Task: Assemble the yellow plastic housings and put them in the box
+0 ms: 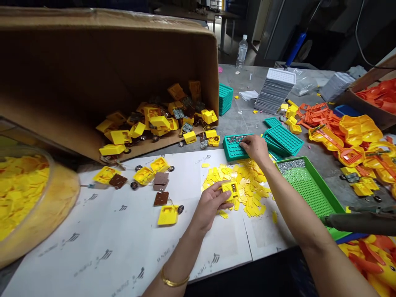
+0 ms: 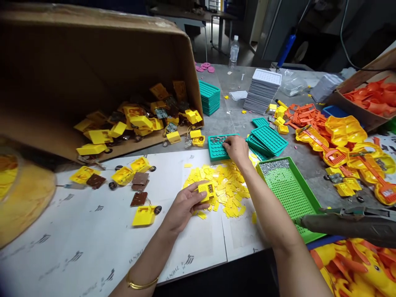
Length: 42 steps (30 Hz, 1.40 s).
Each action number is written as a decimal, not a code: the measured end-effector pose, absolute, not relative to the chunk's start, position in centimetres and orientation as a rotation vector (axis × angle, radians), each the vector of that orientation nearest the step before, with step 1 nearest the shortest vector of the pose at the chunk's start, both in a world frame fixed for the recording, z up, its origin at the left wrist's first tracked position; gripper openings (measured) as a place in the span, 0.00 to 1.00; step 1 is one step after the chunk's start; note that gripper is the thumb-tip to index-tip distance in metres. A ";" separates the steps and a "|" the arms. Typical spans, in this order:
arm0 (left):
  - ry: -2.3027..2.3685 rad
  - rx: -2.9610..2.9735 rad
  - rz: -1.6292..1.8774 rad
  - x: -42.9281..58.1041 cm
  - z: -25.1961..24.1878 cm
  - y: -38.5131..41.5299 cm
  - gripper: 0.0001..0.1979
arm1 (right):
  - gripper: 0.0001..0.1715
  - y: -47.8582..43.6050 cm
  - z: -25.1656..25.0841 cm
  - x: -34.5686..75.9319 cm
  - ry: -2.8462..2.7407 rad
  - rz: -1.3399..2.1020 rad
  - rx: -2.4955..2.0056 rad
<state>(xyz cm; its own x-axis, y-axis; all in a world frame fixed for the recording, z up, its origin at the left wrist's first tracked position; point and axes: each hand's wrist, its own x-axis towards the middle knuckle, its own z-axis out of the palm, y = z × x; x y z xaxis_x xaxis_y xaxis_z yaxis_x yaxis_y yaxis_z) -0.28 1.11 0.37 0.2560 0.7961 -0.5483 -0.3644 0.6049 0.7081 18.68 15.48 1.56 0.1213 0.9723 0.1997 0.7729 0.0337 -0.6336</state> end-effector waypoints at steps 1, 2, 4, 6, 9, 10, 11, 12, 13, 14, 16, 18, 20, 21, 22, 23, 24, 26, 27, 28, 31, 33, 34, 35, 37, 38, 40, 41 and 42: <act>1.035 0.492 0.835 -0.3 0.4 1.1 0.21 | 0.03 15.5 1.8 18.7 -1.687 0.424 -1.779; 1.032 0.488 0.835 -0.4 0.4 1.1 0.21 | 0.04 15.2 2.1 18.8 -1.675 0.444 -1.768; 1.023 0.469 0.835 -0.5 0.4 1.2 0.21 | 0.08 14.1 2.7 18.9 -1.648 0.498 -1.732; 1.000 0.445 0.837 -0.5 0.5 1.3 0.20 | 0.14 12.1 2.8 18.9 -1.584 0.634 -1.645; 0.972 0.422 0.836 -0.5 0.5 1.4 0.21 | 0.16 7.9 2.3 18.4 -1.358 0.989 -1.404; 0.963 0.423 0.831 -0.4 0.5 1.4 0.21 | 0.15 6.5 2.0 18.1 -1.281 1.085 -1.334; 0.952 0.429 0.828 -0.3 0.5 1.4 0.20 | 0.14 5.2 1.7 17.8 -1.228 1.153 -1.295; 0.942 0.437 0.827 -0.2 0.4 1.4 0.20 | 0.13 4.0 1.4 17.6 -1.209 1.186 -1.294; 0.936 0.446 0.827 -0.1 0.4 1.4 0.20 | 0.13 3.1 1.1 17.3 -1.204 1.194 -1.312; 0.935 0.456 0.827 -0.1 0.3 1.4 0.19 | 0.12 2.3 0.9 17.1 -1.213 1.182 -1.342; 0.949 0.475 0.827 0.1 0.3 1.3 0.19 | 0.09 1.2 0.6 16.8 -1.308 1.082 -1.407; 0.966 0.492 0.817 0.1 0.2 1.2 0.19 | 0.07 0.7 0.4 16.7 -1.501 0.892 -1.428; 0.970 0.499 0.808 0.2 0.0 1.2 0.19 | 0.07 0.6 0.2 16.6 -1.694 0.710 -1.406; 0.970 0.499 0.805 0.2 0.0 1.2 0.19 | 0.07 0.5 0.1 16.6 -1.763 0.638 -1.390; 0.970 0.499 0.805 0.2 -0.1 1.2 0.19 | 0.07 0.5 0.0 16.5 -1.813 0.577 -1.379; 0.971 0.499 0.806 0.2 -0.2 1.2 0.19 | 0.06 0.4 -0.1 16.5 -1.850 0.522 -1.373; 0.972 0.500 0.806 0.2 -0.2 1.2 0.19 | 0.06 0.4 -0.2 16.4 -1.881 0.468 -1.367; 0.980 0.503 0.805 0.2 -0.3 1.2 0.19 | 0.06 0.4 -0.3 16.4 -1.934 0.367 -1.349; 0.986 0.505 0.805 0.2 -0.3 1.2 0.18 | 0.06 0.3 -0.3 16.4 -1.958 0.327 -1.338; 0.993 0.509 0.806 0.2 -0.3 1.2 0.18 | 0.07 0.4 -0.3 16.4 -1.989 0.297 -1.327; 1.004 0.521 0.801 0.1 -0.3 1.2 0.16 | 0.09 0.7 0.0 16.9 -2.132 0.243 -1.281; 0.994 0.527 0.795 0.1 -0.3 1.1 0.16 | 0.11 1.1 0.1 17.3 -2.246 0.230 -1.240; 0.996 0.531 0.796 0.2 -0.3 1.0 0.16 | 0.11 1.3 0.1 17.6 -2.298 0.224 -1.217; 1.006 0.538 0.800 0.2 -0.3 1.0 0.17 | 0.12 1.5 0.1 17.8 -2.343 0.216 -1.194; 1.050 0.563 0.813 0.5 -0.3 0.8 0.18 | 0.12 1.8 0.1 18.2 -2.392 0.223 -1.159; 1.078 0.581 0.821 0.6 -0.3 0.7 0.18 | 0.11 1.9 0.1 18.3 -2.388 0.261 -1.150; 1.117 0.620 0.832 0.8 -0.3 0.5 0.19 | 0.09 1.9 0.3 18.3 -2.334 0.396 -1.155; 1.120 0.637 0.833 0.8 -0.3 0.4 0.20 | 0.08 1.8 0.4 18.3 -2.297 0.468 -1.170; 1.114 0.651 0.835 0.9 -0.2 0.4 0.20 | 0.08 1.7 0.6 18.3 -2.264 0.525 -1.185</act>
<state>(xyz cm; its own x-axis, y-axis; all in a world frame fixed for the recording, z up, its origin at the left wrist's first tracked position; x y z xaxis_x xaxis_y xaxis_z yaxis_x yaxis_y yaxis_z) 0.87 0.36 -0.23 0.2068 0.8396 -0.5023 -0.2463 0.5415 0.8038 18.33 1.70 0.64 -0.4774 0.8361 0.2702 0.6317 0.5404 -0.5559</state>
